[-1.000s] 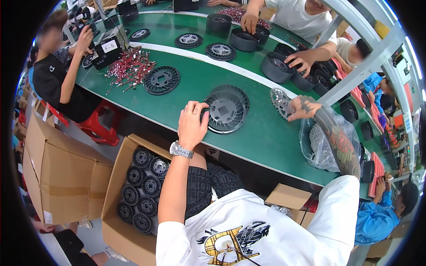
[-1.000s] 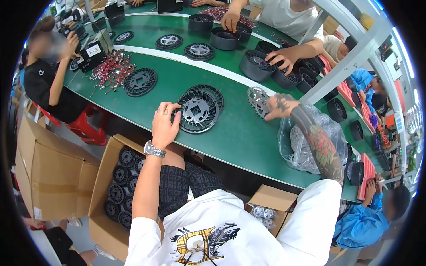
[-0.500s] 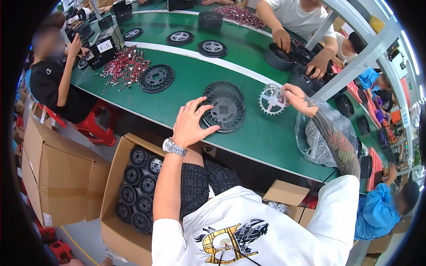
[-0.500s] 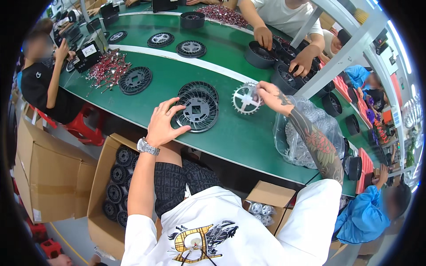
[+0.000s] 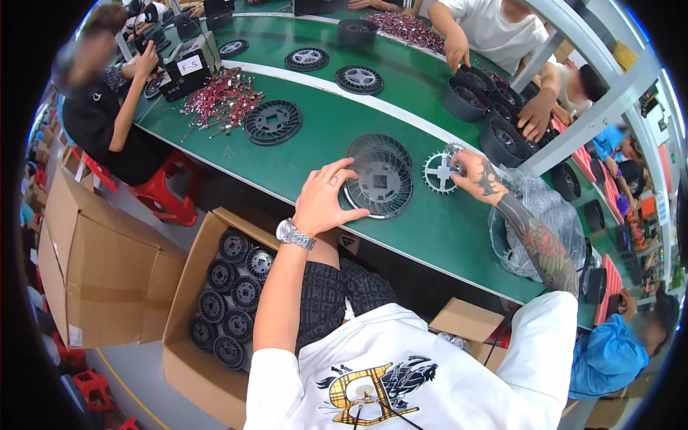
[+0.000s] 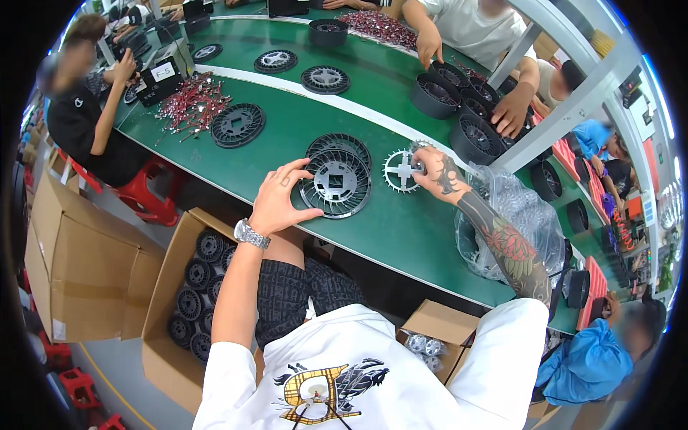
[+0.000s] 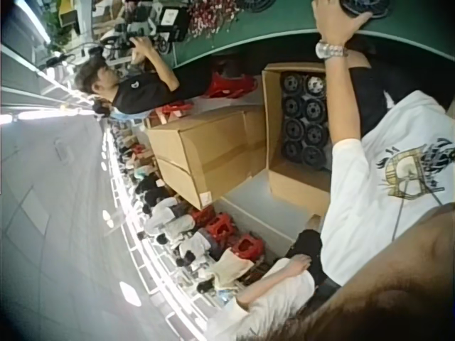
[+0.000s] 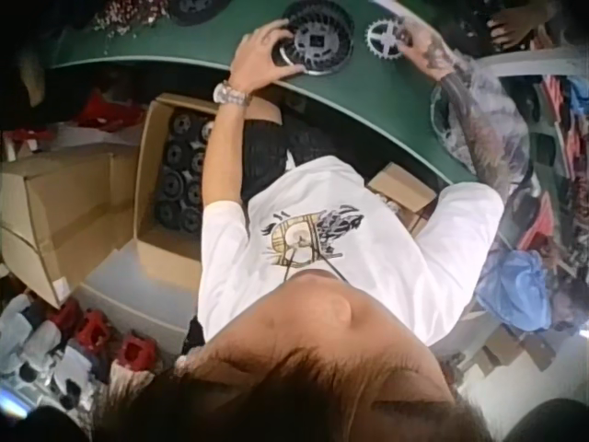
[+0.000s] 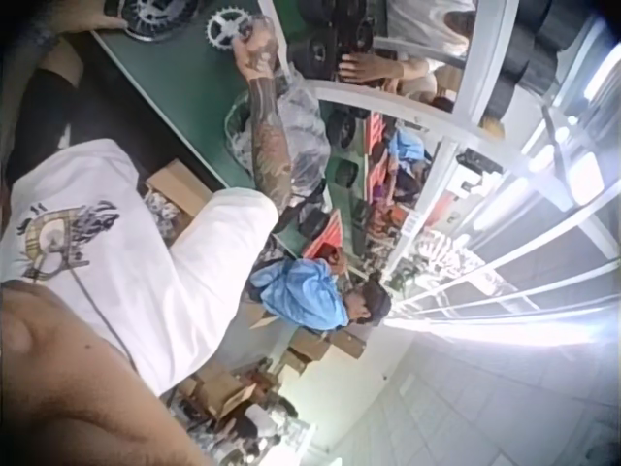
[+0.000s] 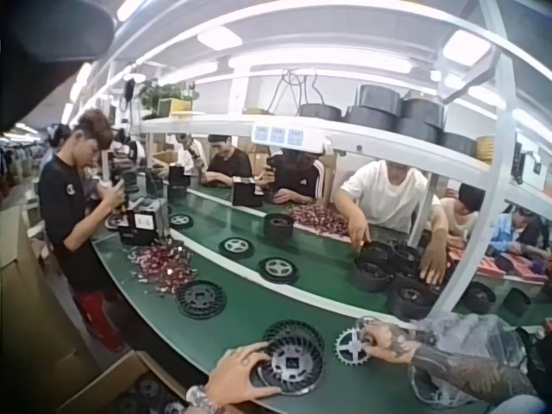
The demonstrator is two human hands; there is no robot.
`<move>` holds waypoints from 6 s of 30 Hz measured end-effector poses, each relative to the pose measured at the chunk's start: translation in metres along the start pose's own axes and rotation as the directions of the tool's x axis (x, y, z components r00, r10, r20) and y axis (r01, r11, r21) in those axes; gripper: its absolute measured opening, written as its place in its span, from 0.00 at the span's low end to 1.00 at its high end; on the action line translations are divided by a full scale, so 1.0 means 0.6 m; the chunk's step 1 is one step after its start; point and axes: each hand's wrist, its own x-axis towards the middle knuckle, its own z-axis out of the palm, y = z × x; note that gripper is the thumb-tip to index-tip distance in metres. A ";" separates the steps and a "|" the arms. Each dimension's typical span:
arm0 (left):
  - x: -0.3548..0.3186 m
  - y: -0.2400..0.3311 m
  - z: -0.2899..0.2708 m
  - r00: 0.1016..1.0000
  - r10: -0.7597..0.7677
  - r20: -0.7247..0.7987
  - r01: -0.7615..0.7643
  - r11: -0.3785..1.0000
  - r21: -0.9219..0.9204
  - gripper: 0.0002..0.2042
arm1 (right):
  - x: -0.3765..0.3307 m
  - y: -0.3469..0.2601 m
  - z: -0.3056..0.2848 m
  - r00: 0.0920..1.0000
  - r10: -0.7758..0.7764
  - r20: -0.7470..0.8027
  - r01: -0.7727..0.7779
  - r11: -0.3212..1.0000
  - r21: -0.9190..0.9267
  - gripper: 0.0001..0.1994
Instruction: Assembling plastic wheel hubs with metal gears at a manual assembly station.
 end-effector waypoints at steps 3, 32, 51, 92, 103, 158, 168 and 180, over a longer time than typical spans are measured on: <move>-0.002 -0.003 0.001 1.000 -0.001 -0.018 0.001 1.000 -0.001 0.32 | 0.001 -0.011 0.002 0.994 -0.106 -0.026 0.105 0.994 -0.036 0.11; -0.003 0.005 -0.007 1.000 0.006 -0.011 -0.006 0.999 -0.037 0.25 | 0.034 -0.189 0.041 0.922 -0.387 -0.020 0.386 0.921 -0.048 0.07; -0.002 -0.006 -0.003 1.000 0.015 0.006 -0.015 0.998 -0.053 0.25 | 0.051 -0.162 0.070 0.932 -0.361 0.027 0.362 0.931 -0.038 0.08; 0.004 0.008 0.008 1.000 0.026 -0.017 -0.022 0.981 0.192 0.16 | 0.348 0.066 0.141 0.952 -0.039 -0.303 0.034 0.999 -0.021 0.34; 0.006 0.009 0.016 0.999 0.029 -0.021 -0.024 0.983 0.183 0.17 | 0.430 0.036 0.200 0.874 -0.042 -0.484 -0.079 0.971 -0.227 0.18; 0.005 0.024 0.011 0.993 -0.023 -0.115 0.031 0.997 0.069 0.12 | -0.040 -0.018 -0.019 0.980 -0.151 0.133 0.160 0.985 -0.059 0.14; 0.003 0.020 0.010 0.989 -0.078 -0.125 0.089 0.993 0.079 0.18 | -0.049 -0.083 0.009 0.994 0.050 0.094 -0.029 0.976 -0.214 0.16; 0.004 0.016 0.015 0.972 -0.056 -0.228 0.066 0.997 0.037 0.18 | -0.047 -0.054 0.011 0.999 0.021 0.041 -0.009 0.960 -0.279 0.10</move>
